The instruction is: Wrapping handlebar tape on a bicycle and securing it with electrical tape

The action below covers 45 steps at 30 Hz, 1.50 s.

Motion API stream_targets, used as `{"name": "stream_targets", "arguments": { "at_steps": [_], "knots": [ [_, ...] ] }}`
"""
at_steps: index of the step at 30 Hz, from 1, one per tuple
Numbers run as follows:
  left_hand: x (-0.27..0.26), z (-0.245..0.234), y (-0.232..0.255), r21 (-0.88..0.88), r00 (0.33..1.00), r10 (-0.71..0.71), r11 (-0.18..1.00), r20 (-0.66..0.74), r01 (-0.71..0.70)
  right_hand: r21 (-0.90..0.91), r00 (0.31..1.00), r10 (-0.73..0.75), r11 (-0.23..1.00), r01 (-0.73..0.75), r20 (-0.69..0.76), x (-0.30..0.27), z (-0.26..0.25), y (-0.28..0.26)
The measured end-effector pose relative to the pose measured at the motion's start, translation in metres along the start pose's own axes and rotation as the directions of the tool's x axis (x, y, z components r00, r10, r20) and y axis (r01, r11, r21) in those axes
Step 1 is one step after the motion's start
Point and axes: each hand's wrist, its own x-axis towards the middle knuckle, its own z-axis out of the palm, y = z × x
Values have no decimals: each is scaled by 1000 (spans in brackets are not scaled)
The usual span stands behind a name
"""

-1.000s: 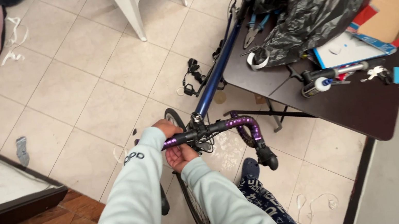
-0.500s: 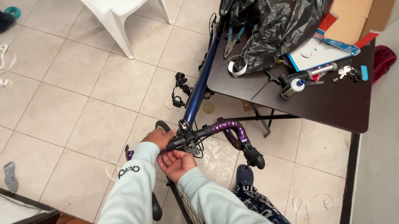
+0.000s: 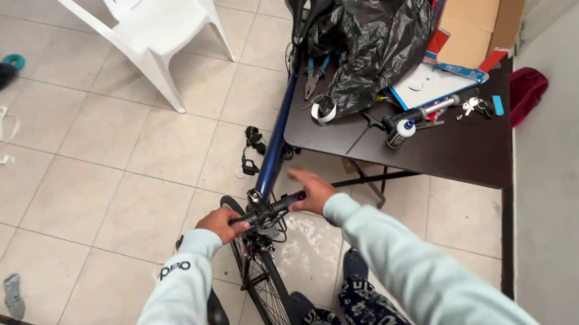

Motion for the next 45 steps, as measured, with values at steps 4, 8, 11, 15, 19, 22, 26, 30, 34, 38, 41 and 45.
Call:
{"name": "stream_targets", "arguments": {
  "at_steps": [4, 8, 11, 15, 19, 22, 26, 30, 34, 38, 41, 45],
  "knots": [
    [-9, -1, 9, 135, 997, -45, 989, -68, 54, -64, 963, 49, 997, -33, 264, 56, 27, 48],
    [-38, -17, 34, 124, 991, -127, 984, -30, 130, -124, 899, 49, 992, 6, 435, 69, 31, 49],
    [-38, -19, 37, 99, 992, -125, 987, -25, 127, -100, 879, 67, 995, -23, 471, 87, 50, 74],
    [-35, -17, 32, 66, 994, -101, 992, -31, 103, -131, 880, 113, 990, -59, 461, 90, 55, 75],
    [-34, -18, 36, 47, 993, -113, 992, -19, 114, -107, 927, 61, 994, -22, 371, 55, 22, 34],
    [-42, -19, 41, 41, 994, -106, 993, -15, 107, -51, 950, 23, 999, -8, 310, 34, 16, 19],
    [-43, -24, 45, 64, 994, -104, 992, -32, 106, -17, 978, -175, 984, 178, 116, 24, 23, 23],
    [-43, -21, 44, 35, 993, -113, 993, -44, 115, -224, 960, -276, 933, 281, 51, 6, 24, 18],
    [-35, -16, 38, 55, 992, -121, 991, -40, 123, -45, 957, -79, 994, 95, 279, 30, -7, -19],
    [-36, -20, 44, 58, 991, -132, 989, -31, 134, -297, 793, 54, 941, 163, 606, 91, 43, 29],
    [-28, -16, 37, 64, 990, -140, 988, -24, 141, -430, 744, 140, 878, 212, 654, 101, 57, 35],
    [-34, -19, 40, 43, 991, -131, 990, -30, 132, -437, 795, 142, 884, 166, 590, 80, 38, 13]
  ]
}}
